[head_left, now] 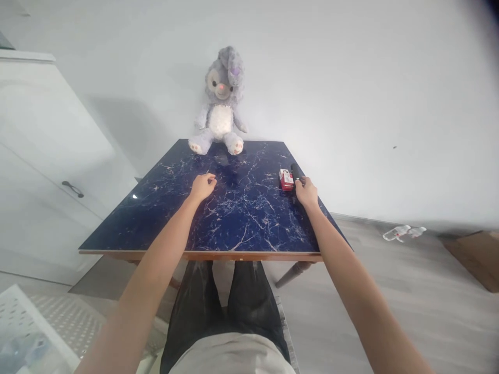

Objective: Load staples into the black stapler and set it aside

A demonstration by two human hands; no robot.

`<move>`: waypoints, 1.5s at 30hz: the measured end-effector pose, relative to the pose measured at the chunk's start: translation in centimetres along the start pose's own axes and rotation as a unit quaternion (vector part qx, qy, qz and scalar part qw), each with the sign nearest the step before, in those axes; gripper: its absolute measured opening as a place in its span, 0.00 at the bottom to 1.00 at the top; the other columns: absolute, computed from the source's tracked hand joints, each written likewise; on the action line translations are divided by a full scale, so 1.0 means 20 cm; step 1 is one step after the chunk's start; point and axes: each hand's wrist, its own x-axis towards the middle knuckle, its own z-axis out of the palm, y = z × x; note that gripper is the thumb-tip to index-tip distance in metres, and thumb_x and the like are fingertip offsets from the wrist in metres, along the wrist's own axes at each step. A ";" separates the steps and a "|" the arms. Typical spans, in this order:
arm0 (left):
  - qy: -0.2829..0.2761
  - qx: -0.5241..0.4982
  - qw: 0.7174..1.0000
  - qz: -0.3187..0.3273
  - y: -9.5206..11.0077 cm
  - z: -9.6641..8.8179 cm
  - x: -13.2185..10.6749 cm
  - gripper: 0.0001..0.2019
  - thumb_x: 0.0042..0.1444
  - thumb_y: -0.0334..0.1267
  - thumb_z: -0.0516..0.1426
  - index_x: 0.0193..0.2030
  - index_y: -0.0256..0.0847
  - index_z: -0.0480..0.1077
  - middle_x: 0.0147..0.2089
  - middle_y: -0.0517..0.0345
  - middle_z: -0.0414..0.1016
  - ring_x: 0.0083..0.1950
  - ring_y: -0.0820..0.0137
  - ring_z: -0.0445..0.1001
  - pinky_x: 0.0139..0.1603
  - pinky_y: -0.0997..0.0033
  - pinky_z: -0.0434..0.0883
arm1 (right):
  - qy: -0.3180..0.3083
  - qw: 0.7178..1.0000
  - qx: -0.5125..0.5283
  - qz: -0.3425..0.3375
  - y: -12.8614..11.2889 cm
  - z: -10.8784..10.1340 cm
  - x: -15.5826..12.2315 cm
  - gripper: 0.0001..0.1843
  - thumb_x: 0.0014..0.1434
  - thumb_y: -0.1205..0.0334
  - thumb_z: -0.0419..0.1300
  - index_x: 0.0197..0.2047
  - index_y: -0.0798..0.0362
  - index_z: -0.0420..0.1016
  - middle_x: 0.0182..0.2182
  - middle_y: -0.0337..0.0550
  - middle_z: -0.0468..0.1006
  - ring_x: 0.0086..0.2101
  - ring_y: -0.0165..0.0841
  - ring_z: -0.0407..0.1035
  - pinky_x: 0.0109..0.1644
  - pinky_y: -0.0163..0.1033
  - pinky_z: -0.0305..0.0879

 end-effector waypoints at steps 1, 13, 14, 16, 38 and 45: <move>0.003 0.005 1.000 -0.010 -0.02 -0.01 -0.01 0.16 0.64 0.36 0.54 0.55 0.39 0.76 0.50 0.49 0.82 0.53 0.58 0.76 0.61 0.57 0.67 | -0.001 1.000 -0.002 -0.001 0.00 0.00 0.00 0.26 0.65 0.53 0.52 0.62 0.56 0.70 0.56 0.55 0.78 0.55 0.44 0.72 0.62 0.48 0.63; -0.027 0.050 0.998 0.037 0.00 -0.01 -0.03 0.14 0.64 0.38 0.54 0.51 0.41 0.78 0.52 0.49 0.79 0.54 0.58 0.73 0.62 0.57 0.66 | -0.011 1.000 -0.012 -0.002 -0.01 0.00 0.02 0.25 0.67 0.54 0.48 0.59 0.56 0.74 0.56 0.55 0.78 0.56 0.45 0.69 0.62 0.47 0.60; -0.029 0.059 0.997 0.043 0.01 -0.01 -0.03 0.14 0.64 0.38 0.54 0.50 0.42 0.79 0.52 0.49 0.79 0.54 0.58 0.73 0.62 0.58 0.66 | -0.010 1.000 -0.009 0.004 -0.01 0.00 0.02 0.24 0.67 0.54 0.46 0.56 0.55 0.76 0.54 0.55 0.79 0.56 0.46 0.70 0.62 0.48 0.60; -0.031 0.073 0.996 0.051 0.02 -0.02 -0.02 0.14 0.65 0.39 0.53 0.49 0.42 0.79 0.52 0.49 0.78 0.54 0.58 0.72 0.61 0.59 0.67 | -0.009 1.000 -0.004 0.013 -0.02 0.00 0.02 0.25 0.68 0.54 0.44 0.52 0.55 0.78 0.52 0.56 0.80 0.54 0.46 0.71 0.61 0.49 0.61; -0.051 0.053 0.996 0.048 0.07 0.02 0.05 0.19 0.70 0.46 0.47 0.48 0.48 0.79 0.56 0.54 0.79 0.56 0.57 0.72 0.61 0.54 0.66 | -0.034 0.997 -0.023 0.063 -0.09 0.05 0.15 0.32 0.63 0.41 0.51 0.57 0.56 0.76 0.48 0.56 0.81 0.50 0.47 0.74 0.54 0.46 0.67; -0.058 0.053 0.996 0.049 0.08 0.07 0.01 0.20 0.70 0.48 0.46 0.52 0.49 0.78 0.61 0.52 0.75 0.63 0.53 0.68 0.63 0.50 0.65 | -0.051 0.995 -0.068 0.058 -0.12 0.04 0.14 0.28 0.62 0.40 0.51 0.44 0.53 0.81 0.42 0.53 0.83 0.46 0.47 0.75 0.50 0.44 0.67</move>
